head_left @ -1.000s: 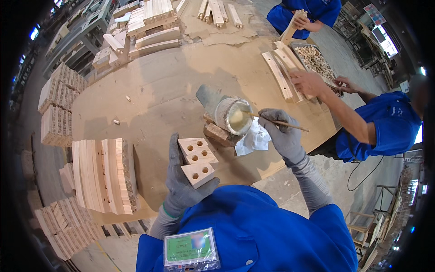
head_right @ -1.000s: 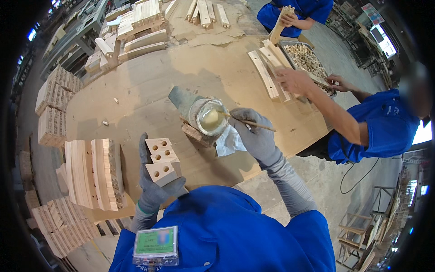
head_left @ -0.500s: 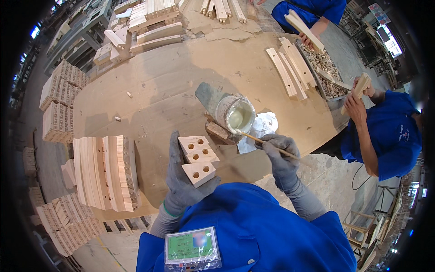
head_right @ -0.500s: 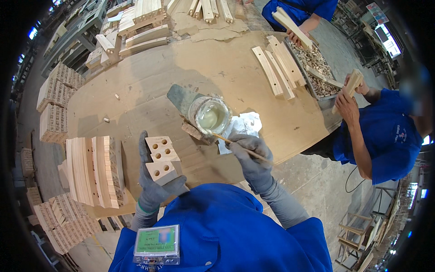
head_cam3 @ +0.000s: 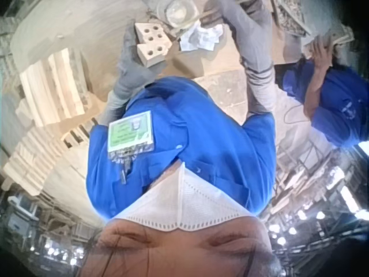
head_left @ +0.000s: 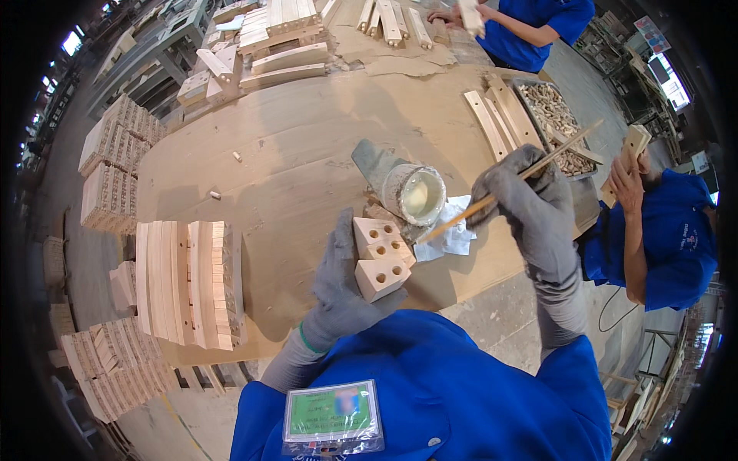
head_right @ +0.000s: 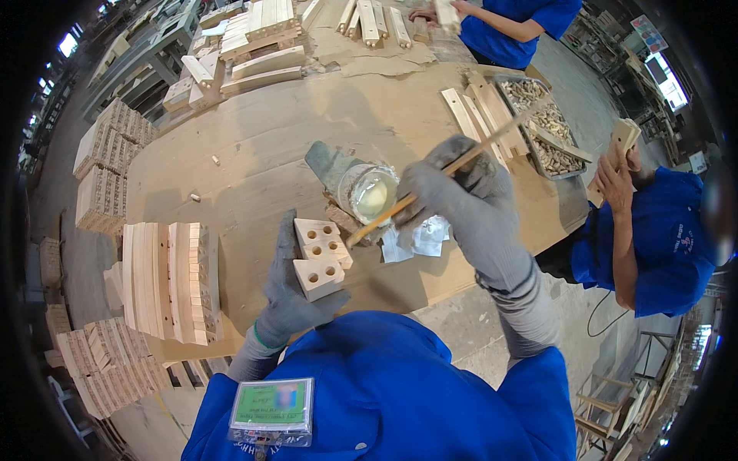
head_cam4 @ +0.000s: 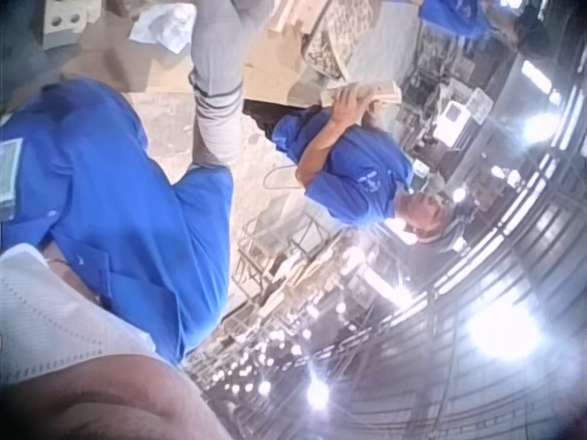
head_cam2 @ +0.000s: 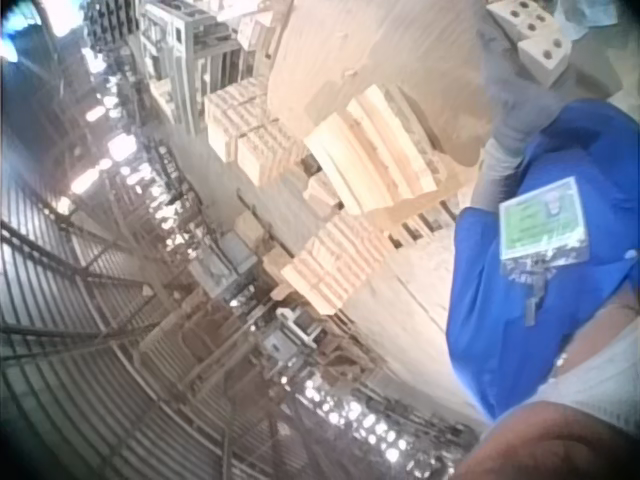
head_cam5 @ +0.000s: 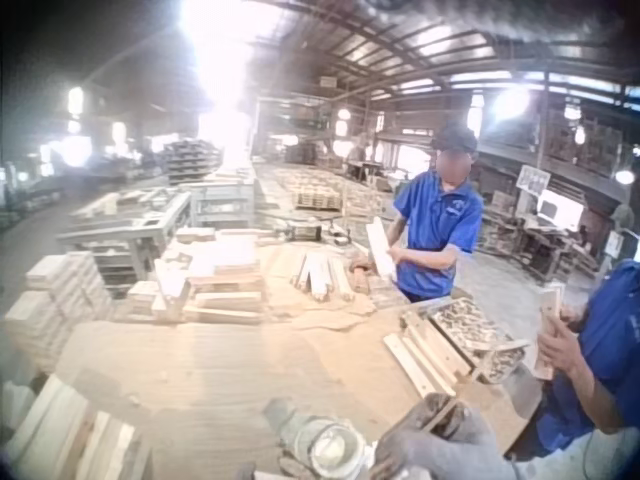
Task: The person applies glue into pre-drilled holes of small wooden blocks using a thin stick, then places the blocks into a wooden crate. The process is repeated for multiple blocks in a factory setting.
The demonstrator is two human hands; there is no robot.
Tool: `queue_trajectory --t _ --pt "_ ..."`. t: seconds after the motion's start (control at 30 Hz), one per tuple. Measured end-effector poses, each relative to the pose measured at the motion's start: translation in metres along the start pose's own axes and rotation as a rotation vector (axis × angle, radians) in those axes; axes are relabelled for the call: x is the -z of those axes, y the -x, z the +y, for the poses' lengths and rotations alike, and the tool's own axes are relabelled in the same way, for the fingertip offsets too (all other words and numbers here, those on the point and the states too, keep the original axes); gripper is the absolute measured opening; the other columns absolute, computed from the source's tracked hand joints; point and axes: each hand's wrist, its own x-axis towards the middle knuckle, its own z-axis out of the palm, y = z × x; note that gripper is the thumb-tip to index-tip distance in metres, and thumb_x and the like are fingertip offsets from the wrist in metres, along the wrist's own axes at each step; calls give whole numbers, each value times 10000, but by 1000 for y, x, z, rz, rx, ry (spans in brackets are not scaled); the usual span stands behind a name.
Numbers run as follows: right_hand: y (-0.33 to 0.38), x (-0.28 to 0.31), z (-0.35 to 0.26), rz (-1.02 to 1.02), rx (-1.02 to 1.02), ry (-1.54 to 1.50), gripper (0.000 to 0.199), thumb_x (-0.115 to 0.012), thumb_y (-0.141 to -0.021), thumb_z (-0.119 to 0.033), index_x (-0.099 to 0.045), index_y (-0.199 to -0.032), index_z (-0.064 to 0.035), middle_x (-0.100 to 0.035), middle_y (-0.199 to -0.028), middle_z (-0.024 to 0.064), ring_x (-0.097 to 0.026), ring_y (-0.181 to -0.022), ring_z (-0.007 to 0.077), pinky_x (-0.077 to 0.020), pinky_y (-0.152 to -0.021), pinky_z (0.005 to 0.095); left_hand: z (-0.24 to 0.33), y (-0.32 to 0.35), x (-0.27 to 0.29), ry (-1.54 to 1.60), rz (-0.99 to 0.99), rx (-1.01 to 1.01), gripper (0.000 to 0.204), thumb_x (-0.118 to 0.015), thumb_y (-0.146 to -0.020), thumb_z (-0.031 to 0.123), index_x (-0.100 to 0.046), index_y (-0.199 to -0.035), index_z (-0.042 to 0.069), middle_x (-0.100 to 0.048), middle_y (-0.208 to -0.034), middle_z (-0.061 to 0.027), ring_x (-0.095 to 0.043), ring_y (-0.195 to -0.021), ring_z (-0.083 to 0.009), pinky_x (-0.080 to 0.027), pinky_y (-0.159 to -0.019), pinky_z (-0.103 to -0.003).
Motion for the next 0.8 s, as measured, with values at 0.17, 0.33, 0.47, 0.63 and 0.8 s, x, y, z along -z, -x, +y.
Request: queue_trajectory --t 0.17,0.33,0.47,0.63,0.8 --pt "-3 -30 -35 -307 -145 154 153 -671 -859 -102 -577 -903 10 -645 -779 56 -624 -678 91 -510 -613 209 10 -4 7 -115 -97 87 1155 -829 -571 144 -92 -1425 -108 -469 -1276 -249 -531 -1165 -301 -448 -966 -384" --pt "-7 -39 -32 -429 -57 454 195 -699 -834 -179 -598 -827 -12 -601 -641 59 -602 -586 115 -465 -541 241 9 -5 7 -92 -99 83 1149 -828 -575 131 -93 -1426 -104 -480 -1263 -237 -531 -1159 -291 -443 -971 -374" --pt "-12 -45 -27 -496 119 586 190 -692 -833 -175 -594 -819 -11 -600 -635 70 -597 -578 142 -454 -534 263 6 -6 2 -70 -21 68 1096 -816 -550 238 -216 -1414 -67 -482 -1208 -231 -557 -1058 -359 -490 -861 -420" --pt "-13 -47 -32 -462 25 559 213 -671 -842 -214 -585 -831 -20 -571 -609 80 -555 -518 184 -431 -510 306 6 -4 4 -48 -89 122 1166 -843 -564 129 -98 -1436 -79 -468 -1287 -209 -516 -1179 -278 -442 -975 -368" --pt "-12 -49 -36 -436 -81 514 207 -664 -855 -206 -586 -859 -15 -597 -624 54 -582 -558 120 -451 -524 264 5 -5 5 -76 -79 106 1170 -847 -554 125 -103 -1435 -77 -448 -1308 -211 -509 -1189 -279 -442 -979 -369"
